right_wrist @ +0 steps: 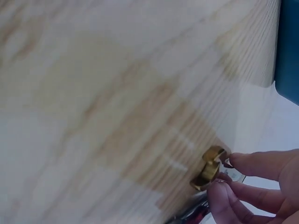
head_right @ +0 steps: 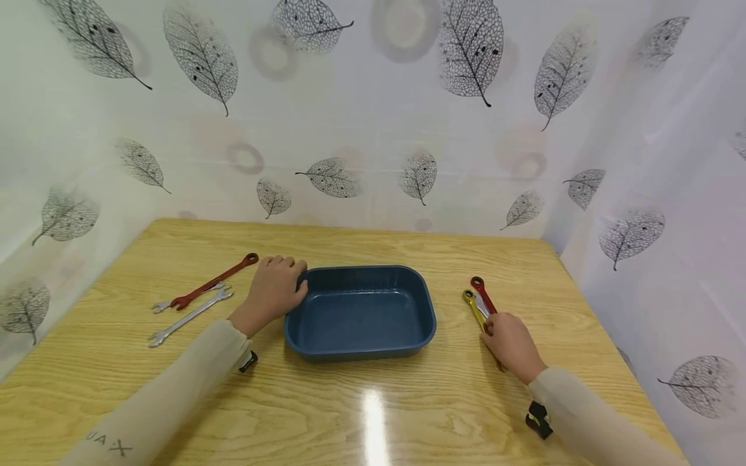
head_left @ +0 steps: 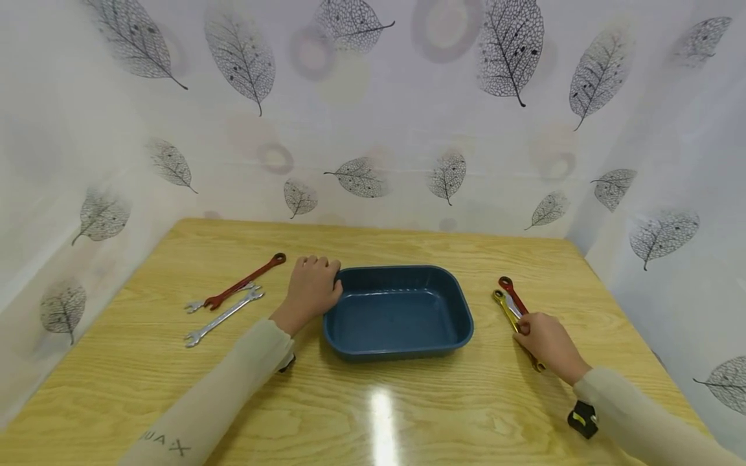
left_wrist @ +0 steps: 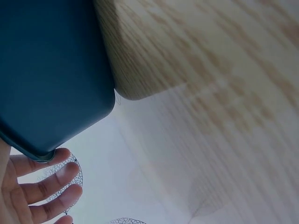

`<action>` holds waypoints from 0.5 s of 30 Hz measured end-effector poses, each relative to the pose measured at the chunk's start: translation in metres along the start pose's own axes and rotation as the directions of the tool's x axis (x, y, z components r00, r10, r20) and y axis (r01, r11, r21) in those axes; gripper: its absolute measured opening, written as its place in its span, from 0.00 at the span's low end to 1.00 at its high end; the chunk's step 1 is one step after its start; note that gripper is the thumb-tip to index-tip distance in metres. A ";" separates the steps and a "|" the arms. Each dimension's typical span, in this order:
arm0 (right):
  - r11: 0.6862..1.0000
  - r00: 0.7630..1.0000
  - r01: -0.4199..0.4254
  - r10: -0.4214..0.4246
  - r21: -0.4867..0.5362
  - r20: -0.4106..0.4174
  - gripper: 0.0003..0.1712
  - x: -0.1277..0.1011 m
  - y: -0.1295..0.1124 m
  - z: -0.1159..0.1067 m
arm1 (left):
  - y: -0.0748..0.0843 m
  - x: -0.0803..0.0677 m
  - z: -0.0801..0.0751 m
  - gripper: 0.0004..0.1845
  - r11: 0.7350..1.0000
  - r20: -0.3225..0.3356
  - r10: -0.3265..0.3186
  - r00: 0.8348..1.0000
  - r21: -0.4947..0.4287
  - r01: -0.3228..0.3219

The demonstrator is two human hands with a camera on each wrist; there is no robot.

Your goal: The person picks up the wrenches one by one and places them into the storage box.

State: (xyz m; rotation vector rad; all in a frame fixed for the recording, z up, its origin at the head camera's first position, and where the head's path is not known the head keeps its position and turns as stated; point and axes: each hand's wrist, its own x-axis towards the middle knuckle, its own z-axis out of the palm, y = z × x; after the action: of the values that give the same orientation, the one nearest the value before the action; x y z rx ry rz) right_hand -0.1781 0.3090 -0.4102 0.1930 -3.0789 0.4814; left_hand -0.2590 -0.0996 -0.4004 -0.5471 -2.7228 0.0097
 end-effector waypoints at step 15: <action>1.000 1.000 0.019 -0.020 -0.020 -0.008 0.07 0.001 -0.001 0.004 | 0.002 -0.001 -0.004 0.14 1.000 -0.014 0.006 1.000 0.000 -0.006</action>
State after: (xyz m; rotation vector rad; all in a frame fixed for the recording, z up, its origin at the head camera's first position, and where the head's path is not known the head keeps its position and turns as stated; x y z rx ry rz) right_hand -0.1789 0.3068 -0.4136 0.2199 -3.0697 0.4496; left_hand -0.2558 -0.0980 -0.3971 -0.5531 -2.7073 0.0079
